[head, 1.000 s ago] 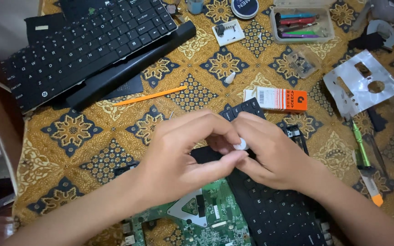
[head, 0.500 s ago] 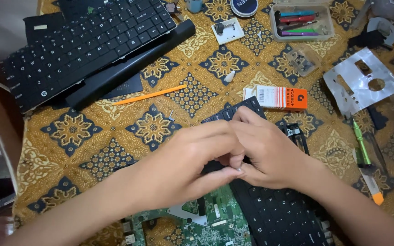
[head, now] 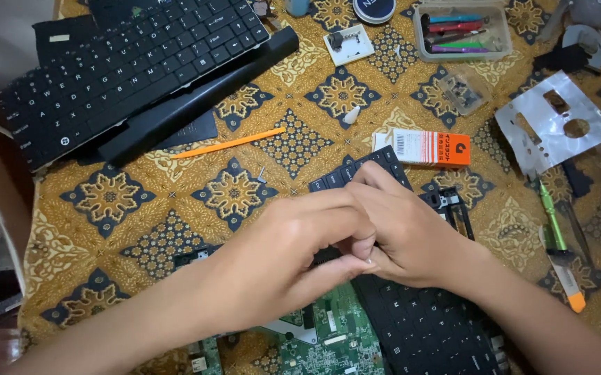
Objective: Applying adhesive to a replacement keyboard and installing it into a laptop chassis.
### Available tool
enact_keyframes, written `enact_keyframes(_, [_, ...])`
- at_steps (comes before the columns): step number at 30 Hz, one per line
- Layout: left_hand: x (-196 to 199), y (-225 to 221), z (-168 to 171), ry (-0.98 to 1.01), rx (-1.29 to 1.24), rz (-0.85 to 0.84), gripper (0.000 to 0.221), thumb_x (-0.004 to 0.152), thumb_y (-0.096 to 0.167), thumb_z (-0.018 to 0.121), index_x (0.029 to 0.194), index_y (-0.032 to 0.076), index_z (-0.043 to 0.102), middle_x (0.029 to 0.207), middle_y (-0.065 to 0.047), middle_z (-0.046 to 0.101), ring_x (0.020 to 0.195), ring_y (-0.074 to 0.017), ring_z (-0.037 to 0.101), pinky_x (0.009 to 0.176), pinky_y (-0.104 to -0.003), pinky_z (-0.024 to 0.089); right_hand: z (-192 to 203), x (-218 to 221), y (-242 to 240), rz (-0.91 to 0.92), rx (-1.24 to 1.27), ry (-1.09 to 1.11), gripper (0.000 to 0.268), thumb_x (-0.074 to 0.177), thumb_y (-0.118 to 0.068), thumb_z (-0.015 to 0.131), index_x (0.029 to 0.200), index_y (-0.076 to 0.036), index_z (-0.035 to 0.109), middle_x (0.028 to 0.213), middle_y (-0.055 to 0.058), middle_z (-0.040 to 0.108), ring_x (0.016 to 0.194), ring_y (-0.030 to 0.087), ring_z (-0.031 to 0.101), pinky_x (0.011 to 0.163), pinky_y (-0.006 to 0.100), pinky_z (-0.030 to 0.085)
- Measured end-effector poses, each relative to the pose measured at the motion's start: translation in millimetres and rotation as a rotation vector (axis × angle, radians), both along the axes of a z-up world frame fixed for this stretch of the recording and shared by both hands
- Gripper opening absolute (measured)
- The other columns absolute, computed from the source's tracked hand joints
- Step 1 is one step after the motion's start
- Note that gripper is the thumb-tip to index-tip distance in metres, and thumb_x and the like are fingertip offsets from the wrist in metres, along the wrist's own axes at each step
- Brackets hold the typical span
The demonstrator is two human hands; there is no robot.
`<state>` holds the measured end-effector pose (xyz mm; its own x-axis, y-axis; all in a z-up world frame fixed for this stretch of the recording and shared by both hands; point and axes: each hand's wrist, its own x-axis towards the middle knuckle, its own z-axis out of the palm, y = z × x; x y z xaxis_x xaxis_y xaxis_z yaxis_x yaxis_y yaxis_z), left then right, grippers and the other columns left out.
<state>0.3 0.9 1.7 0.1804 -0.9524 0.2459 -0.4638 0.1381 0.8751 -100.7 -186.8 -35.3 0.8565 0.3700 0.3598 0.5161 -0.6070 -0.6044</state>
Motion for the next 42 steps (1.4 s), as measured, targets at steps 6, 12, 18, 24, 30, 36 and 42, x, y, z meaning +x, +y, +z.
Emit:
enact_keyframes(6, [2.1,-0.2,1.0,0.009,0.015,0.0,0.01,0.097,0.009,0.065,0.093,0.009,0.056,0.09,-0.006,0.062,0.075,-0.0218,0.06,0.065,-0.032,0.046,-0.8,-0.2,0.2,0.007,0.027,0.022,0.044,0.108,-0.044,0.027,0.082,-0.012,0.043,0.08,0.004,0.048,0.073,0.024,0.038,0.075,0.039,0.035])
enact_keyframes(12, [5.3,-0.4,0.6,-0.016,0.049,-0.004,0.009,0.098,0.011,0.062,0.093,0.01,0.055,0.092,-0.006,0.062,0.077,-0.0235,0.059,0.067,-0.033,0.045,-4.0,-0.2,0.3,-0.051,0.019,0.088,0.049,0.106,-0.051,0.028,0.083,-0.011,0.044,0.08,0.004,0.046,0.078,0.024,0.038,0.072,0.038,0.036])
enact_keyframes(18, [8.3,-1.4,-1.2,-0.025,0.036,0.011,0.009,0.099,0.012,0.062,0.093,0.008,0.057,0.093,-0.006,0.063,0.08,-0.0218,0.061,0.07,-0.032,0.048,-2.7,-1.7,4.0,-0.097,0.004,0.124,0.051,0.107,-0.051,0.022,0.083,-0.011,0.044,0.084,0.005,0.051,0.079,0.024,0.039,0.073,0.038,0.037])
enact_keyframes(24, [10.0,-2.0,-0.8,-0.034,0.068,-0.002,0.01,0.1,0.013,0.062,0.094,0.01,0.055,0.092,-0.006,0.058,0.079,-0.0192,0.056,0.068,-0.032,0.046,-0.1,0.5,6.2,-0.103,0.012,0.1,0.056,0.107,-0.054,0.017,0.081,-0.012,0.042,0.086,0.004,0.054,0.078,0.023,0.04,0.074,0.038,0.037])
enact_keyframes(30, [9.7,-2.0,3.0,-0.012,0.084,0.008,0.013,0.097,0.014,0.064,0.09,0.013,0.053,0.088,-0.002,0.056,0.077,-0.0171,0.052,0.067,-0.03,0.044,-1.6,0.5,4.0,-0.09,0.026,0.089,0.054,0.107,-0.054,0.02,0.081,-0.012,0.042,0.081,0.004,0.048,0.075,0.023,0.037,0.074,0.038,0.035])
enact_keyframes(36, [10.4,-1.1,4.9,0.011,0.048,0.009,0.011,0.097,0.014,0.063,0.088,0.012,0.056,0.087,-0.001,0.057,0.077,-0.0169,0.054,0.069,-0.029,0.044,1.3,-0.1,0.1,-0.107,0.004,0.084,0.055,0.105,-0.056,0.023,0.082,-0.01,0.045,0.082,0.005,0.049,0.077,0.023,0.039,0.073,0.039,0.035])
enact_keyframes(42, [22.2,-0.6,11.1,0.002,-0.093,0.113,0.005,0.091,0.012,0.073,0.088,0.009,0.07,0.086,-0.003,0.071,0.077,-0.0122,0.066,0.07,-0.025,0.059,-1.7,-3.5,-5.1,-0.201,0.033,0.181,0.037,0.105,-0.039,0.037,0.094,-0.008,0.053,0.086,0.005,0.051,0.079,0.02,0.047,0.07,0.035,0.038])
